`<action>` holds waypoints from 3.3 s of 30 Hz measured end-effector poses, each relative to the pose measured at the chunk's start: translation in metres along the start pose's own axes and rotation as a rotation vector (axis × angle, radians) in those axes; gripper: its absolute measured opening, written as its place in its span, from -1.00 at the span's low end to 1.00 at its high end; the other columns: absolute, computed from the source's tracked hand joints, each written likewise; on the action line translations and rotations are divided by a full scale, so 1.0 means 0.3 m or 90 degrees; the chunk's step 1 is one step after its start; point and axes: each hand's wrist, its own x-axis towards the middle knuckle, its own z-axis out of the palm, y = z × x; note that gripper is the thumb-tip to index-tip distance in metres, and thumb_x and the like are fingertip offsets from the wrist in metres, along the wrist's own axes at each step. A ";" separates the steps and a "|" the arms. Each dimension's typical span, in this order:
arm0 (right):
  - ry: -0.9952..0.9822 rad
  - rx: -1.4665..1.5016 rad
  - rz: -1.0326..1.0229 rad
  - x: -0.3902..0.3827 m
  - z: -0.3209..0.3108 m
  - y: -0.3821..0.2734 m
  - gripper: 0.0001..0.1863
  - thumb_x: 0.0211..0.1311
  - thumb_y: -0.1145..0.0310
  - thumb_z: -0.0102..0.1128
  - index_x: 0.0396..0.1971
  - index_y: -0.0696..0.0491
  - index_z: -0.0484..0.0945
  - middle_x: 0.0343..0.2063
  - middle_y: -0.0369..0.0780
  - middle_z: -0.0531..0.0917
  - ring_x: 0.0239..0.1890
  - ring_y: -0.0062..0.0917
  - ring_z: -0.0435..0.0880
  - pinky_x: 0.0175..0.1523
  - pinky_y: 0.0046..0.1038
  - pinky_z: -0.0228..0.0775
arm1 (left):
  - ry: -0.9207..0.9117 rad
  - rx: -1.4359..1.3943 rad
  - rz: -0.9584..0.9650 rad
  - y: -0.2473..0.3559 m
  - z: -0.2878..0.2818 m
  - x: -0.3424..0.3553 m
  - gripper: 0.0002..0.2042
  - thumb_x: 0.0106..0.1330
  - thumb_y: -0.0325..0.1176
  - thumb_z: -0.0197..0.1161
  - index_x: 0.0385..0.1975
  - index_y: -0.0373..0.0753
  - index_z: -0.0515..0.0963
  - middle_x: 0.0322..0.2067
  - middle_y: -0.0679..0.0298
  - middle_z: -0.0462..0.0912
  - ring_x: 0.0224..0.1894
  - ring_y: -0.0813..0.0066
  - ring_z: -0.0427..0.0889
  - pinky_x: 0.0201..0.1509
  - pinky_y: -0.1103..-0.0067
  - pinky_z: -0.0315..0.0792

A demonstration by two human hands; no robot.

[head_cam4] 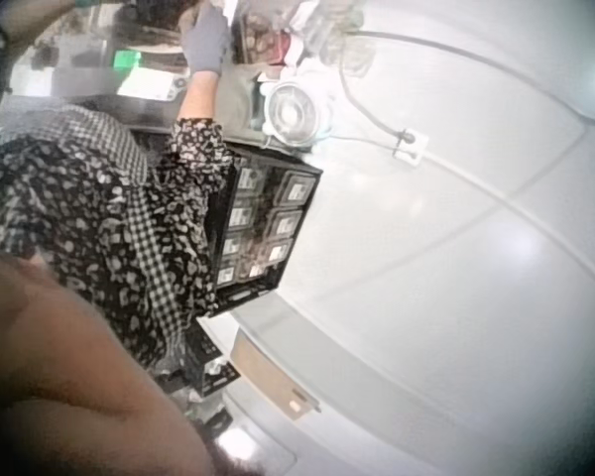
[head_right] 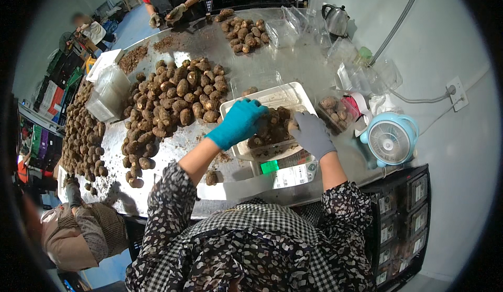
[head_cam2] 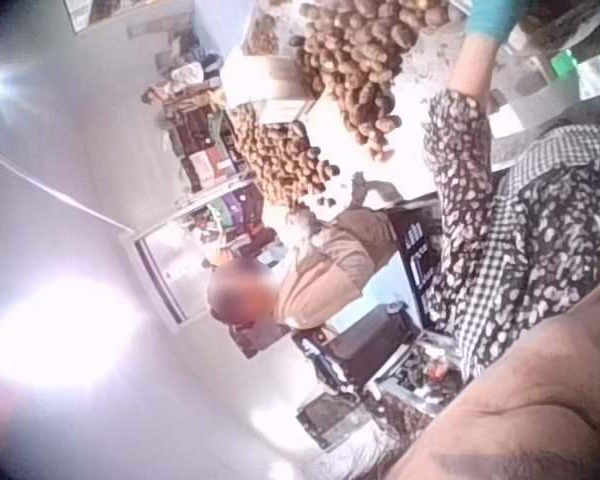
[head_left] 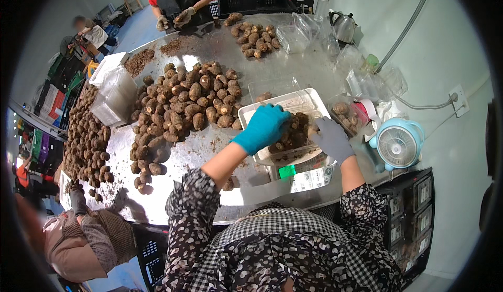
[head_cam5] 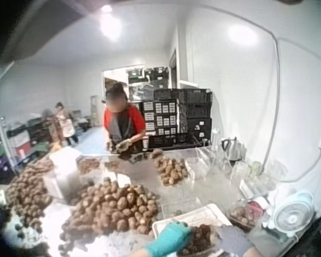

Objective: The person sorts brown root vegetables on a metal table, places them into a white tray on a digital scale, and transfers weighed portions into plastic bags. The person handles the vegetables by hand and uses a scale to measure weight before bagging.

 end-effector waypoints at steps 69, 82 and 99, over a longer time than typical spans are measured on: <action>0.109 0.600 -0.097 0.285 0.158 0.284 -0.61 0.35 0.26 -0.10 0.07 0.16 0.42 -0.01 -0.16 0.52 0.02 -0.45 0.48 0.17 -0.41 0.26 | 0.151 -0.174 -0.124 0.065 0.042 -0.168 -0.65 -0.21 -0.43 0.32 -0.32 -0.22 0.48 -0.34 0.02 0.54 -0.28 -0.08 0.51 -0.23 0.21 0.39; 0.078 0.266 -0.241 -0.074 0.146 0.133 -0.50 0.18 0.48 -0.03 0.16 0.24 0.28 0.22 -0.04 0.29 0.25 -0.24 0.26 0.35 -0.29 -0.01 | 0.463 -0.391 -0.309 0.189 0.132 -0.306 -0.42 0.12 -0.59 0.02 0.23 -0.12 0.24 0.15 -0.03 0.25 0.11 -0.04 0.34 0.19 0.31 0.27; -0.027 0.865 0.264 -0.091 0.183 0.244 -0.56 0.23 0.43 0.00 0.14 0.13 0.31 -0.03 -0.18 0.47 -0.09 -0.43 0.50 -0.12 -0.41 0.45 | 0.253 -0.987 -0.641 0.196 0.165 -0.278 -0.54 0.11 -0.51 0.12 0.08 -0.26 0.29 -0.38 0.34 0.34 -0.31 0.54 0.36 -0.21 0.59 0.33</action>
